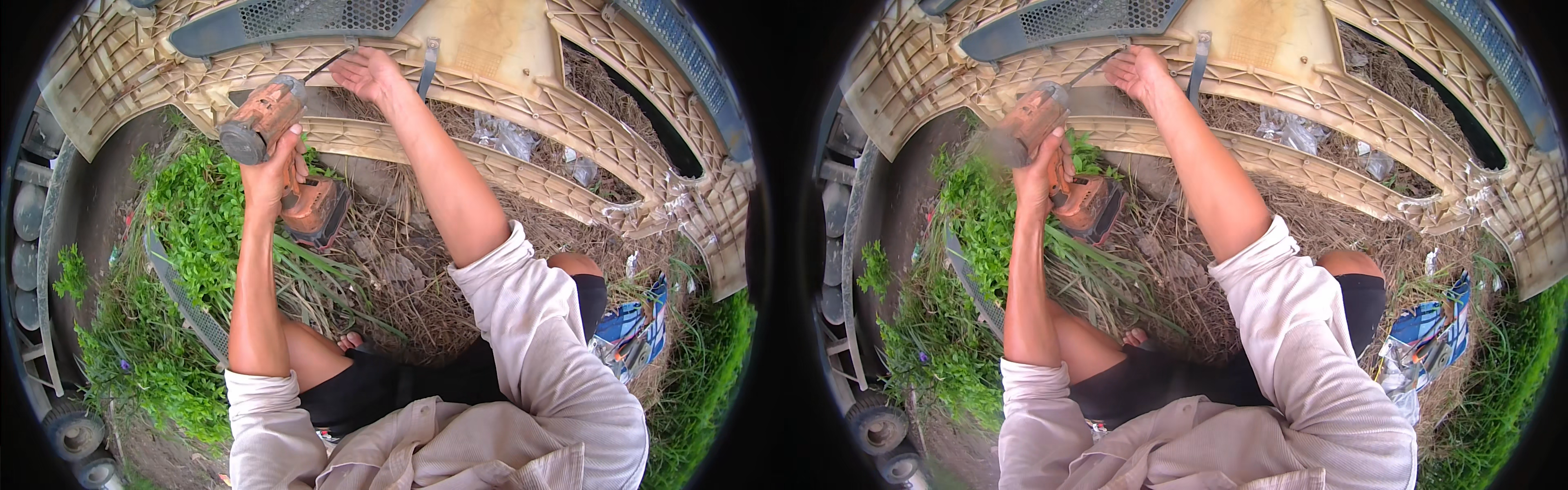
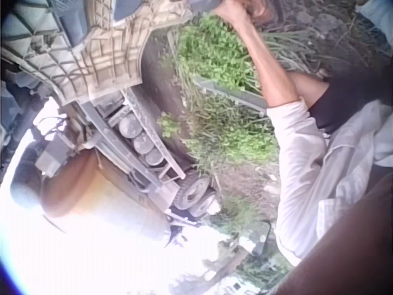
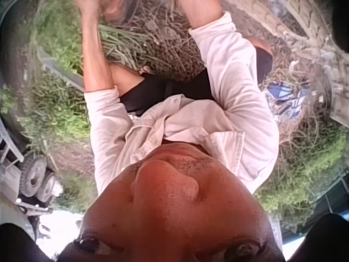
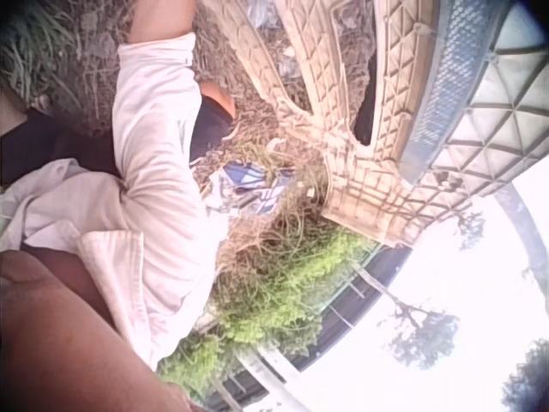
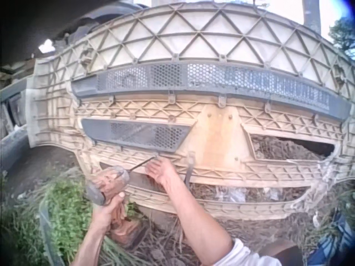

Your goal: The person uses a power drill to unscrew and remove plastic panels from a large vehicle bumper while sitting on the ground.

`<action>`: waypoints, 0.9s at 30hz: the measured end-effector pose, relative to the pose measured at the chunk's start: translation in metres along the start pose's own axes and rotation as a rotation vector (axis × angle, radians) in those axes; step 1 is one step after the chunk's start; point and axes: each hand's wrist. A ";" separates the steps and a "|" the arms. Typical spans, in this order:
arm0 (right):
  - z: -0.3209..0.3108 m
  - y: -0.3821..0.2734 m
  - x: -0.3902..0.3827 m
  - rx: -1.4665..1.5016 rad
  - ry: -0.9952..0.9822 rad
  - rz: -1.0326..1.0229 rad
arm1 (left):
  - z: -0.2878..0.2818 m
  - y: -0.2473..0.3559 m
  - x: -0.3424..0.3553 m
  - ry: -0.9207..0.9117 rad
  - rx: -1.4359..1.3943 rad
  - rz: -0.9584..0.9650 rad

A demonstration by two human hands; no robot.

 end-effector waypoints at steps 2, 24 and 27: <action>-0.002 -0.009 0.007 0.052 -0.011 0.042 | 0.006 -0.001 0.000 0.023 -0.003 0.037; 0.056 -0.048 -0.051 0.174 -0.014 -0.364 | 0.016 0.051 -0.043 -0.046 -0.033 0.028; 0.048 -0.081 -0.047 0.247 0.009 -0.417 | 0.038 0.062 -0.025 -0.027 -0.145 0.097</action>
Point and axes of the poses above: each hand's wrist, its own x-axis towards the middle knuckle, its own z-axis out of the palm, y = z × x, and after that the axes turned 10 degrees about -y, right-handed
